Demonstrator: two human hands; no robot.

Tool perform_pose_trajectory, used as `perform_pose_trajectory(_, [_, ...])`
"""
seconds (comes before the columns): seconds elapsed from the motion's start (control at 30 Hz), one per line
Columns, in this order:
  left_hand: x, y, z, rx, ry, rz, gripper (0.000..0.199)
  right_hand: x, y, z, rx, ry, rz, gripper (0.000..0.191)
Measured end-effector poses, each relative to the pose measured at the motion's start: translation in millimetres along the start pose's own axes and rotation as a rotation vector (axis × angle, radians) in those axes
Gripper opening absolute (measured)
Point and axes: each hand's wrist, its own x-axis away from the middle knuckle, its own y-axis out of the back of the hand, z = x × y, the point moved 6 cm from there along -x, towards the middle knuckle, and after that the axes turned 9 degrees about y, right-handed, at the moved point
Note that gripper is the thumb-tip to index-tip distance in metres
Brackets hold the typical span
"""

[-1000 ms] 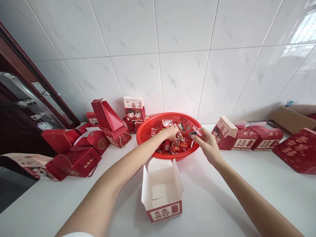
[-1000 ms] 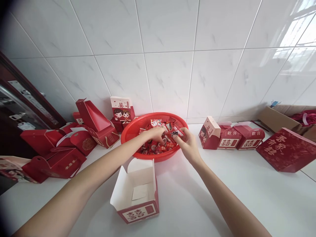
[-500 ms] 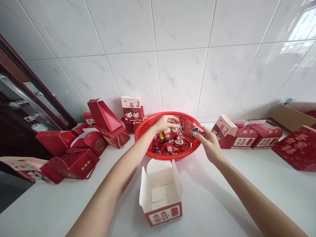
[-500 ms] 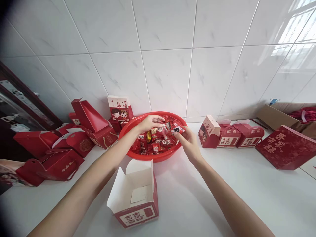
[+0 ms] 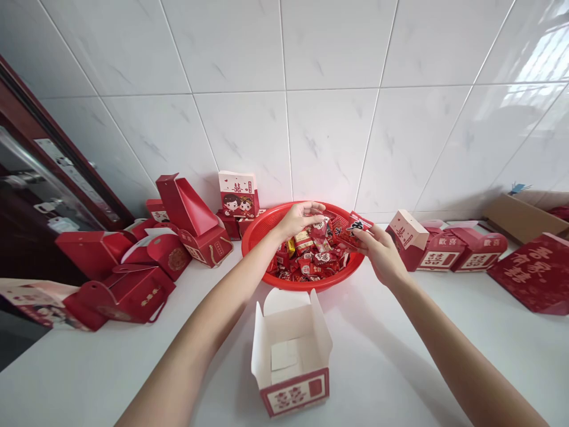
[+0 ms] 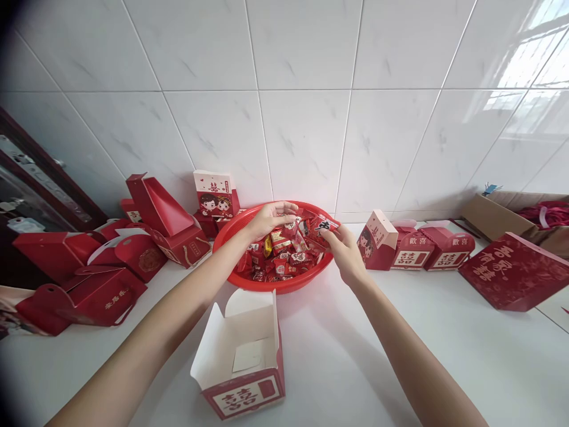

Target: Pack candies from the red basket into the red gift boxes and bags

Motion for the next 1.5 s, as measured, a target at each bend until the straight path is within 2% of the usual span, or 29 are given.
perform_pose_trajectory(0.13, [2.6, 3.0, -3.4, 0.048, -0.034, -0.084, 0.046, -15.3, -16.6, -2.0, 0.009, -0.070, -0.007, 0.025])
perform_pose_trajectory(0.3, [9.3, 7.1, -5.4, 0.060, -0.039, -0.166, 0.049, -22.5, -42.1, -10.4, -0.012, -0.091, 0.142, 0.035])
perform_pose_trajectory(0.4, [9.8, 7.1, -8.2, 0.066, -0.051, -0.177, 0.048, -23.2, -44.1, -14.5, -0.023, -0.084, 0.123, 0.038])
perform_pose_trajectory(0.5, [7.7, 3.9, -12.9, 0.046, -0.077, -0.163, 0.047, -24.1, -40.1, -17.5, -0.045, -0.081, 0.053, 0.039])
perform_pose_trajectory(0.7, [4.8, -5.4, -14.2, 0.009, -0.084, -0.100, 0.046, -24.8, -42.1, -19.7, -0.074, -0.040, 0.082, 0.043])
perform_pose_trajectory(0.83, [5.6, -6.6, -15.4, 0.053, -0.067, -0.077, 0.047, -24.1, -40.2, -20.5, -0.090, -0.031, 0.022, 0.046])
perform_pose_trajectory(1.03, [14.1, -17.2, -13.7, 0.028, 0.123, 0.139, 0.047, -25.1, -35.9, -16.0, -0.152, 0.054, -0.068, 0.045])
perform_pose_trajectory(1.1, [16.7, -19.2, -14.0, 0.020, 0.130, 0.183, 0.045, -25.4, -34.7, -16.1, -0.168, 0.058, -0.093, 0.044])
perform_pose_trajectory(1.2, [17.0, -16.7, -15.1, 0.033, 0.092, 0.170, 0.044, -25.4, -34.2, -16.5, -0.190, 0.033, -0.111, 0.042])
perform_pose_trajectory(1.33, [17.0, -12.7, -16.3, -0.003, 0.043, 0.150, 0.043, -24.6, -38.0, -13.8, -0.200, 0.012, -0.058, 0.038])
perform_pose_trajectory(1.5, [18.0, -9.3, -12.8, -0.025, 0.055, 0.144, 0.044, -22.8, -38.1, -12.4, -0.207, 0.012, -0.082, 0.045])
